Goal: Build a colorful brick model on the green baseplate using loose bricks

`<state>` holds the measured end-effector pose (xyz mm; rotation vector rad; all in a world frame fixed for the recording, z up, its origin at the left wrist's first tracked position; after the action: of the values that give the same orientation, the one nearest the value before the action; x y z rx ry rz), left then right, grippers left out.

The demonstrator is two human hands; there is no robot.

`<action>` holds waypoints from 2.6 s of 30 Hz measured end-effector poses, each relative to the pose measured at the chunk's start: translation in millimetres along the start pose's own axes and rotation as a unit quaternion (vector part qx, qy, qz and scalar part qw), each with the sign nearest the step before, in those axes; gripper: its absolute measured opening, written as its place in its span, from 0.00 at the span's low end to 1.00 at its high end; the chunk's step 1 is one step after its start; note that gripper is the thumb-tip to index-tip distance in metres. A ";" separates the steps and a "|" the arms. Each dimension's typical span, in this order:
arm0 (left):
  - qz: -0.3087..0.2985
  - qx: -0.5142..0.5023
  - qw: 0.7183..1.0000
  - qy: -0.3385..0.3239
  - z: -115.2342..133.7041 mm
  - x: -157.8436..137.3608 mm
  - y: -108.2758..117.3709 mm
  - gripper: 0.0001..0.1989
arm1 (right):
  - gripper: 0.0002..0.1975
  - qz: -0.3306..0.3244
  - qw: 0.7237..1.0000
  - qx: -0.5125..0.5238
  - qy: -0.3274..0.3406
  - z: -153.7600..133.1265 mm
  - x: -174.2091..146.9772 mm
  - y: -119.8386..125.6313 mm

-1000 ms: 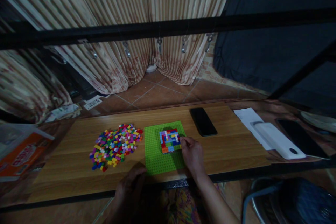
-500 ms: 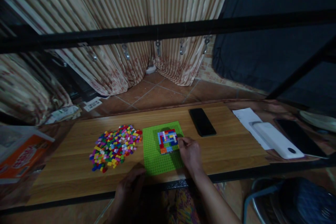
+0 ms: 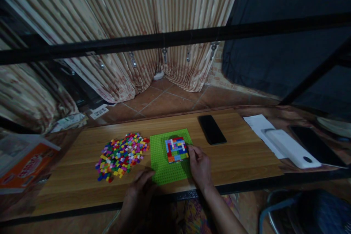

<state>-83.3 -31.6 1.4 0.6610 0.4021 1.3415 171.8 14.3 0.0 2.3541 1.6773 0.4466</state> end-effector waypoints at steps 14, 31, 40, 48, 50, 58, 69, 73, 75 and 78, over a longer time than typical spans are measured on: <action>0.062 0.023 0.998 0.001 2.4 -0.3 -0.4 0.15 | 0.20 -0.015 0.984 -0.132 0.120 -16.3 -11.3 -11.8; 0.016 -0.017 1.000 0.004 14.8 -0.1 4.8 0.13 | 0.23 -0.009 0.952 -0.264 0.152 -12.9 -14.4 -15.5; 0.143 0.083 0.985 0.046 -9.2 26.3 57.9 0.13 | 0.29 -0.012 0.954 -0.270 0.131 -8.3 -15.4 -14.0; 0.070 0.251 0.956 0.132 -23.0 68.5 73.4 0.10 | 0.28 -0.013 0.959 -0.254 0.123 -9.8 -13.2 -15.0; 0.066 0.239 0.959 0.139 -23.8 69.7 73.0 0.10 | 0.27 -0.011 0.960 -0.251 0.123 -9.1 -13.0 -15.4; 0.147 -0.090 0.981 0.090 -26.5 60.1 71.1 0.10 | 0.24 0.002 0.964 -0.226 0.141 -8.1 -12.8 -14.7; 0.156 -0.496 0.828 0.209 -20.3 46.3 39.8 0.21 | 0.20 0.076 0.974 -0.162 0.138 -15.3 -18.3 2.3; 0.133 -0.566 0.777 0.239 -6.1 33.7 26.9 0.22 | 0.14 0.032 0.972 -0.135 0.192 -44.1 -38.8 -12.5; 0.127 -0.584 0.765 0.240 2.2 29.0 22.1 0.20 | 0.13 -0.019 0.968 -0.110 0.224 -65.2 -51.0 -30.3; 0.107 -0.592 0.764 0.233 15.7 24.1 17.2 0.19 | 0.14 -0.064 0.963 -0.072 0.251 -92.5 -62.1 -53.0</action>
<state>-81.8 -9.8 26.8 -0.7296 -0.1978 1.6504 72.5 -27.1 60.3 2.1240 1.9041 1.1755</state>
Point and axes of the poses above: each hand's wrist, its own x-axis towards the middle knuckle, its own y-axis out of the back of the hand, z = x × y, the point moved 6 cm from there along x, towards the middle knuckle, and after that the axes turned 5 degrees about -z, right-handed, at the moved point
